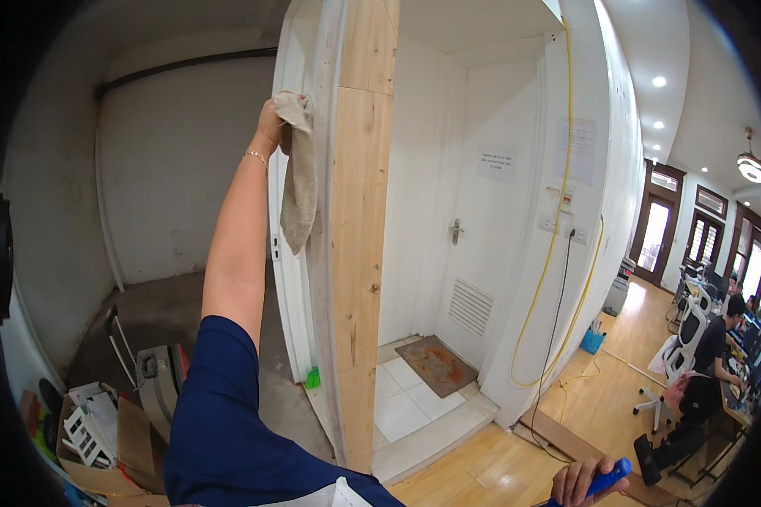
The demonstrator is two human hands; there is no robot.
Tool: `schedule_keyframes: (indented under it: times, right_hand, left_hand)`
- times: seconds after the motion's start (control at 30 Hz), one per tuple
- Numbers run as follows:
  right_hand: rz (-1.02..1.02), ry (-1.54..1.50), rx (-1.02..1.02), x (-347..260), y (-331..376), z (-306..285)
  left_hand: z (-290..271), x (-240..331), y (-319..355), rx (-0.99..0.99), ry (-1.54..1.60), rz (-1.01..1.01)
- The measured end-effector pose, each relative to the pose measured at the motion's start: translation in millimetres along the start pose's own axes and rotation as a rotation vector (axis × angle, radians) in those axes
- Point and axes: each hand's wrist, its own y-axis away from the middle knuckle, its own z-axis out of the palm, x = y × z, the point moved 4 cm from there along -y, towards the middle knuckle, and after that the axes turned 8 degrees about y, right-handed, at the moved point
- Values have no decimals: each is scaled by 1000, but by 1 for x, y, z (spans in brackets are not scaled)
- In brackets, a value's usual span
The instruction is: The person cleans an office by mopping the wooden floor with a flat mop and wiping a wooden pillar with a cloth.
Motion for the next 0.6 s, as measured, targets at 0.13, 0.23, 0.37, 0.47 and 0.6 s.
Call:
schedule_keyframes:
  times: [0.13,0.23,0.37,0.47,0.6]
  right_hand:
    - [-93,294,113,-19,38,-40]
    - [-79,283,113,-18,39,-46]
    - [-78,59,190,-1,17,-20]
    - [-70,58,172,-7,24,-27]
    - [-58,277,84,-9,32,-35]
  left_hand:
    - [19,4,12,140,408,-444]
    - [7,16,-3,57,-181,-214]
    - [14,23,-5,15,-664,-51]
    - [16,25,-5,-6,-811,-22]
    - [17,18,3,-32,-778,-104]
